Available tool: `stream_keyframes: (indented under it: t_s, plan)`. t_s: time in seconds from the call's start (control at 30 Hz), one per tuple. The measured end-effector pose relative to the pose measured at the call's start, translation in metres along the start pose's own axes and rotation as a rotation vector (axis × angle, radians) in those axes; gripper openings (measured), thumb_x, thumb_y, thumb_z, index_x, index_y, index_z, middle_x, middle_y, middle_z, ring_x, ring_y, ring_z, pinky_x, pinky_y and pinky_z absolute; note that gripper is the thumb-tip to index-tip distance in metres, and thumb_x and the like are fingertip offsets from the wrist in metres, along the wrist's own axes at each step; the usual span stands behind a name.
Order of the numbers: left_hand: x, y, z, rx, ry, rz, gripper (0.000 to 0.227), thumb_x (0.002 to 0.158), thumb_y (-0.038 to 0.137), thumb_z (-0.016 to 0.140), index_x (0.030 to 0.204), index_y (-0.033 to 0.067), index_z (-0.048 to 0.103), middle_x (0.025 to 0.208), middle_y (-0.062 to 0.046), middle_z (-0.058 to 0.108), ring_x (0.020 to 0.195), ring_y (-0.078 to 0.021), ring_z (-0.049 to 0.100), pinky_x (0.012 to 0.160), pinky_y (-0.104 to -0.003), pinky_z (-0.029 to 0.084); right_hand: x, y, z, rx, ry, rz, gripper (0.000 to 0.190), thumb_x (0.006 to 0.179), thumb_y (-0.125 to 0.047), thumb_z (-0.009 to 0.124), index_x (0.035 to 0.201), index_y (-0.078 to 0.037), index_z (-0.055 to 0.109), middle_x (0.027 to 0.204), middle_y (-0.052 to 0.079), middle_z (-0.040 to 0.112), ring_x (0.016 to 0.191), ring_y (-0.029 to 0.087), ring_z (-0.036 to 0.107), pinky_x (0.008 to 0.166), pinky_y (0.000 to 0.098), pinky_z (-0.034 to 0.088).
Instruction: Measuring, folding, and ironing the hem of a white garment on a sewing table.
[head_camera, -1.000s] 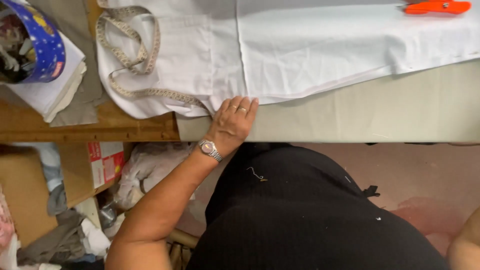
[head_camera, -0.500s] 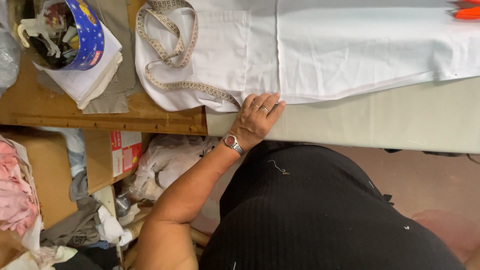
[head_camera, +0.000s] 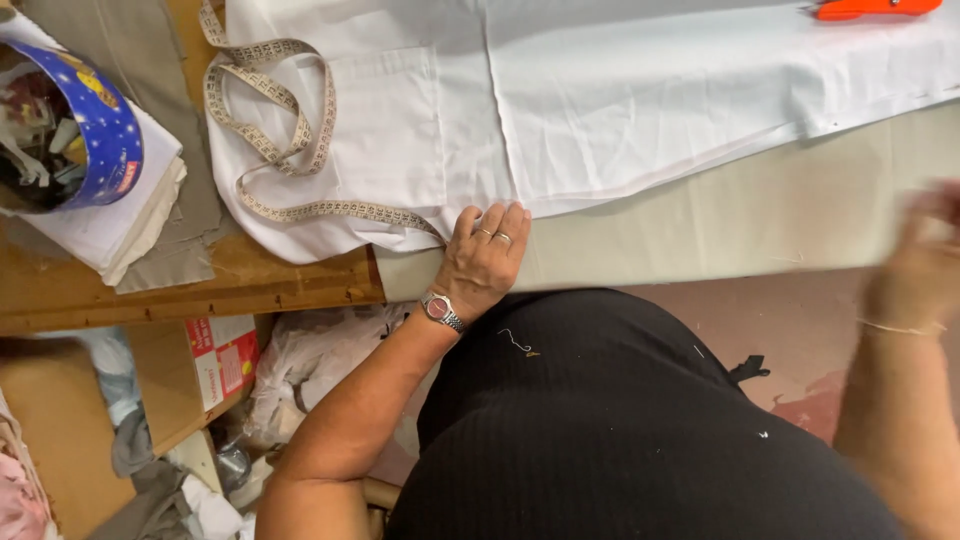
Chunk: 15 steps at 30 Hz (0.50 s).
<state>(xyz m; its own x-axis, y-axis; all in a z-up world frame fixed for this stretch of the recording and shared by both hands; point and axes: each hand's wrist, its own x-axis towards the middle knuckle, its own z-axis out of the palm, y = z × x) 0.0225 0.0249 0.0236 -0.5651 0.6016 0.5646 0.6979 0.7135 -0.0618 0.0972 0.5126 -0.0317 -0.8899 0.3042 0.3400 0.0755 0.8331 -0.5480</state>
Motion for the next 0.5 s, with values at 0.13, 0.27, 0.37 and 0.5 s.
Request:
stream_keyframes:
  t_s: [0.13,0.27,0.37,0.5]
  plan:
    - [0.005,0.001,-0.001,0.038,-0.008,0.044,0.026,0.094,-0.015,0.045,0.095,-0.0064,0.070,0.097,-0.012,0.063,0.086,-0.0212,0.058,0.080,-0.032,0.044,0.042,-0.158,0.070,0.024,-0.395,-0.521,0.036,0.103,-0.025,0.078,0.133,-0.006,0.070,0.133,0.013,0.069,0.122,0.032,0.063,0.111,0.0465,0.033]
    - [-0.013,0.002,0.011,-0.027,-0.093,0.011,0.023,0.098,0.001,0.057,0.117,-0.0032,0.068,0.111,-0.016,0.068,0.099,-0.0273,0.065,0.082,-0.037,0.054,0.048,-0.152,0.126,-0.273,-0.394,-0.673,0.025,0.103,-0.049,0.076,0.101,-0.024,0.071,0.106,-0.002,0.067,0.105,0.030,0.061,0.094,0.0434,0.043]
    - [-0.022,0.002,0.018,-0.068,-0.107,-0.018,0.041,0.095,0.019,0.073,0.131,0.0012,0.065,0.116,-0.013,0.066,0.104,-0.0269,0.062,0.085,-0.040,0.054,0.047,-0.146,0.138,-0.394,-0.381,-0.660,0.039,0.106,-0.055,0.073,0.088,-0.021,0.066,0.099,0.002,0.065,0.099,0.034,0.059,0.088,0.0430,0.042]
    - [-0.029,0.003,0.023,-0.068,-0.165,-0.045,0.051,0.093,0.033,0.082,0.132,0.0055,0.065,0.122,-0.010,0.066,0.110,-0.0268,0.060,0.093,-0.042,0.052,0.050,-0.148,0.134,-0.434,-0.410,-0.641,0.039,0.105,-0.058,0.072,0.087,-0.024,0.068,0.100,0.000,0.065,0.099,0.032,0.058,0.085,0.0413,0.043]
